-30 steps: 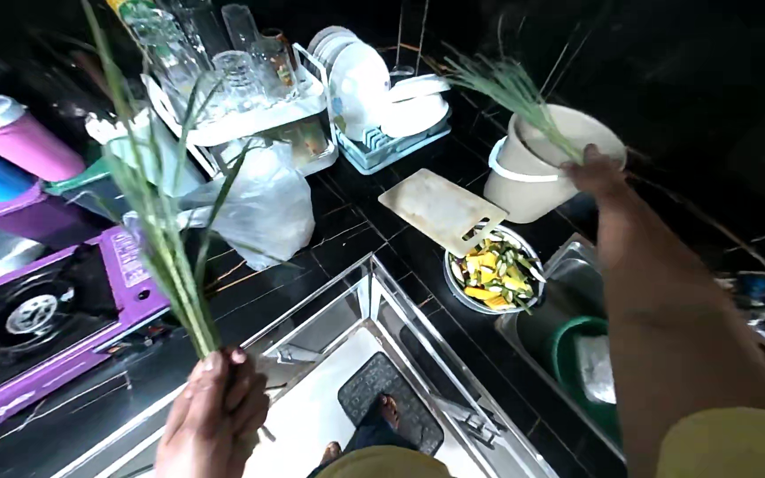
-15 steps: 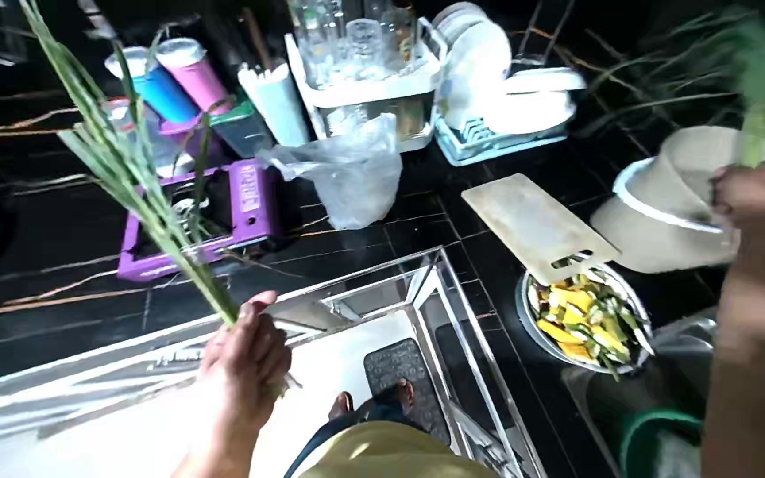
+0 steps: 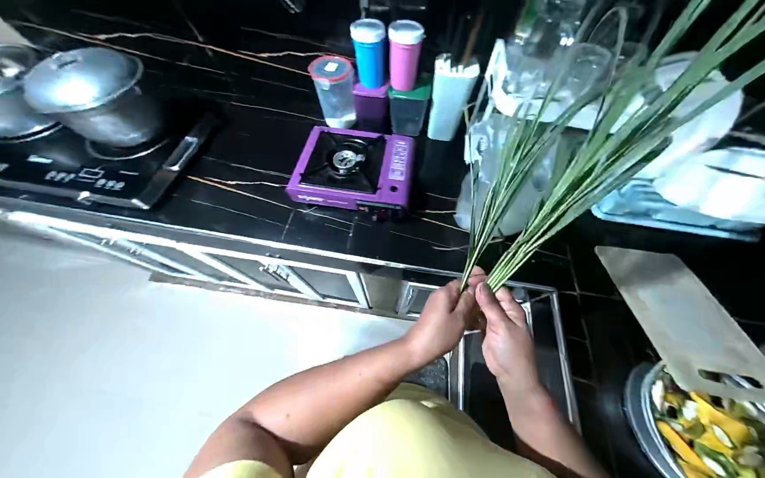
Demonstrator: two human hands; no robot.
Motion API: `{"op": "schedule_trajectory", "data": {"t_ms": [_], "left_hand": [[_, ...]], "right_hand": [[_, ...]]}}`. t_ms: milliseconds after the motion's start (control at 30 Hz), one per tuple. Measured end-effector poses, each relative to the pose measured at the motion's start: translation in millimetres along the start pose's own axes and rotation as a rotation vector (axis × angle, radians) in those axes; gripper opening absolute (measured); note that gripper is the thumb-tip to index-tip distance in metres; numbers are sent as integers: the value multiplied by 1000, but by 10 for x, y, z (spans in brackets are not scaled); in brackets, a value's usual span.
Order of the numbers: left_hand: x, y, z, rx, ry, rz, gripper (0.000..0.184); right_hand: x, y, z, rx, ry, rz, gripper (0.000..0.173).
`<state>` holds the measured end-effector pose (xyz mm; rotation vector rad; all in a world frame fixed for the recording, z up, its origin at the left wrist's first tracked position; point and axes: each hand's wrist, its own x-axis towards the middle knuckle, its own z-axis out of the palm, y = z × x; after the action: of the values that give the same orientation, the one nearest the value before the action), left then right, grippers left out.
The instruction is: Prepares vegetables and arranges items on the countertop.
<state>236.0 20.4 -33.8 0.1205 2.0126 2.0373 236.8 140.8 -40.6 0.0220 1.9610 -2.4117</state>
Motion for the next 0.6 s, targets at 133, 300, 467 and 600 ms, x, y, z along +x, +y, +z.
{"op": "schedule_trajectory", "data": {"t_ms": [133,300,467,600], "left_hand": [[-156,-72,-429,-161,17,52,31],[-376,-39,-1354,-112,121,90,40],[-580,149,-2837,69,571,215,35],[-399,63,-4029,617,871,284,46]], "right_hand": [[65,85,386,-148,-126,-90,23],[147,224,1027,-191,-269,-129,38],[173,450,1452,-347,-395,-12,32],[127,644,1635,-416,-401,-56,29]]}}
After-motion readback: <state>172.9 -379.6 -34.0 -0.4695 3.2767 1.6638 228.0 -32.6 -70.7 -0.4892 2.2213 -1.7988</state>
